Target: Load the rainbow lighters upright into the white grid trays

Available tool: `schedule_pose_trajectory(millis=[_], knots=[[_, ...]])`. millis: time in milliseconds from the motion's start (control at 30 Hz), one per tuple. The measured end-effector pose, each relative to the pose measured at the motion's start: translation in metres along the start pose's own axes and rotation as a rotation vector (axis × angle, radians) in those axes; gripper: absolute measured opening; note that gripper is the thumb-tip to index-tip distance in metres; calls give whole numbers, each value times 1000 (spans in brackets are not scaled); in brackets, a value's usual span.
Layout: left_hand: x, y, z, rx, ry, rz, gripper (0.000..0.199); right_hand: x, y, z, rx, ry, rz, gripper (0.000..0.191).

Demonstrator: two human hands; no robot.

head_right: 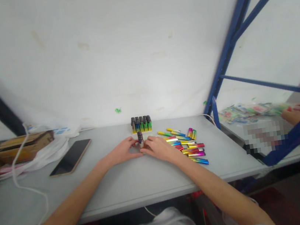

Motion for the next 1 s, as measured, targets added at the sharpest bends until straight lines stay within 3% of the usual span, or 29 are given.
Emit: schedule_pose_trajectory(millis=[133, 233, 300, 500, 600, 667, 800, 1000], knots=[[1, -1, 0, -2, 4, 26, 60, -13, 18, 5, 63, 54, -63, 41], [4, -1, -2, -32, 29, 12, 67, -31, 55, 19, 206, 161, 20, 43], [5, 0, -3, -69, 59, -33, 69, -37, 80, 29, 273, 182, 101, 33], [6, 5, -4, -131, 79, -99, 67, -10, 126, 44, 347, -64, 141, 23], [5, 2, -4, -111, 36, -47, 66, -5, 132, 44, 370, -73, 109, 19], [3, -1, -4, -98, 1, -3, 66, -9, 132, 42, 361, -9, 106, 20], [-1, -4, -2, -50, -47, 67, 60, -26, 126, 40, 339, 235, 13, 28], [-4, 0, 0, -4, -70, 100, 51, -26, 118, 37, 422, 512, -467, 35]])
Point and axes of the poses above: each hand's wrist, its own z-axis away from the middle knuckle, its own x-axis out of the palm, y = z × x, the point moved 8 cm from there along -z, towards the middle knuckle, and after that the axes turned 12 degrees about -x, right-handed, at the moved point
